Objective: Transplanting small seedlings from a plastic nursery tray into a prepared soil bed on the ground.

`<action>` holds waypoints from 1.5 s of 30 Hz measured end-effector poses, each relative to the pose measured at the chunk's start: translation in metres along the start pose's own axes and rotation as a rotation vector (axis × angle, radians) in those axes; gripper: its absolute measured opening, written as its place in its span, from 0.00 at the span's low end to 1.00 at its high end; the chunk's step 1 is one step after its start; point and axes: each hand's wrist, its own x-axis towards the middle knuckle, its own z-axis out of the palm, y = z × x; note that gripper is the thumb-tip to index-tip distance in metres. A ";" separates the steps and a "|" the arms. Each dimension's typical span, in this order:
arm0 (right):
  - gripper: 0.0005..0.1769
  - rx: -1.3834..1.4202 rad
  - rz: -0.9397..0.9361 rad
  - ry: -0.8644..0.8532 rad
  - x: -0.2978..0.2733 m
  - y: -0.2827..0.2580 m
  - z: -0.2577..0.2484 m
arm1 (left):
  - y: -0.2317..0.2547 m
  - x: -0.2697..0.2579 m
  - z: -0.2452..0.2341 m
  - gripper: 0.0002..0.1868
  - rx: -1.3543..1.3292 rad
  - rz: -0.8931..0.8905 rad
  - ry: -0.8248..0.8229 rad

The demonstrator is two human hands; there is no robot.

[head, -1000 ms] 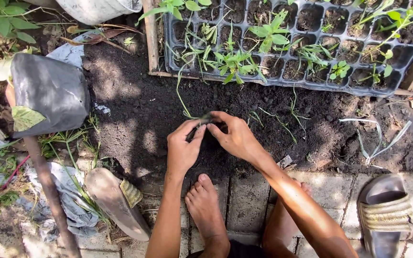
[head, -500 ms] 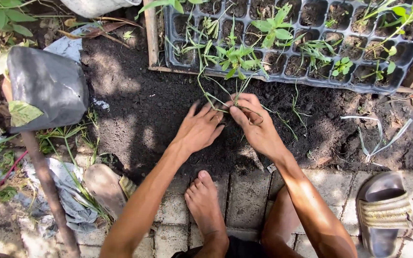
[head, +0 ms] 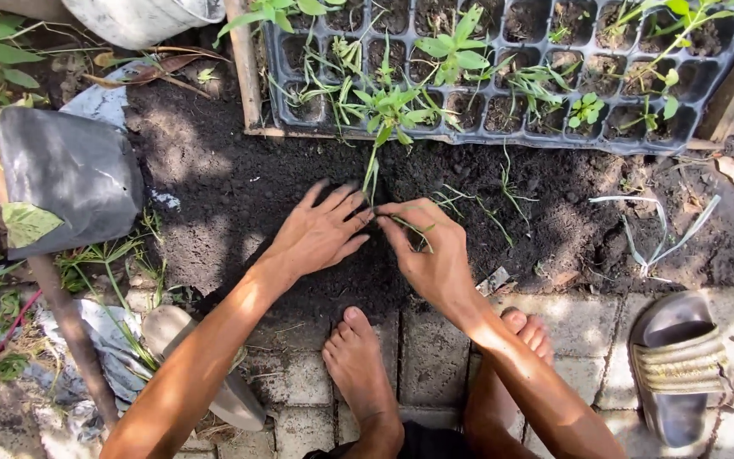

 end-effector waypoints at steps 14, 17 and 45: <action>0.08 -0.303 -0.111 -0.162 0.014 0.050 0.036 | -0.011 -0.028 0.039 0.16 0.014 -0.038 0.111; 0.07 -0.379 -0.162 -0.200 0.025 0.082 0.055 | -0.011 -0.042 0.028 0.16 0.035 -0.092 0.108; 0.11 -0.097 0.244 -0.413 0.039 0.094 0.060 | 0.015 -0.023 0.040 0.29 -0.624 -0.605 0.296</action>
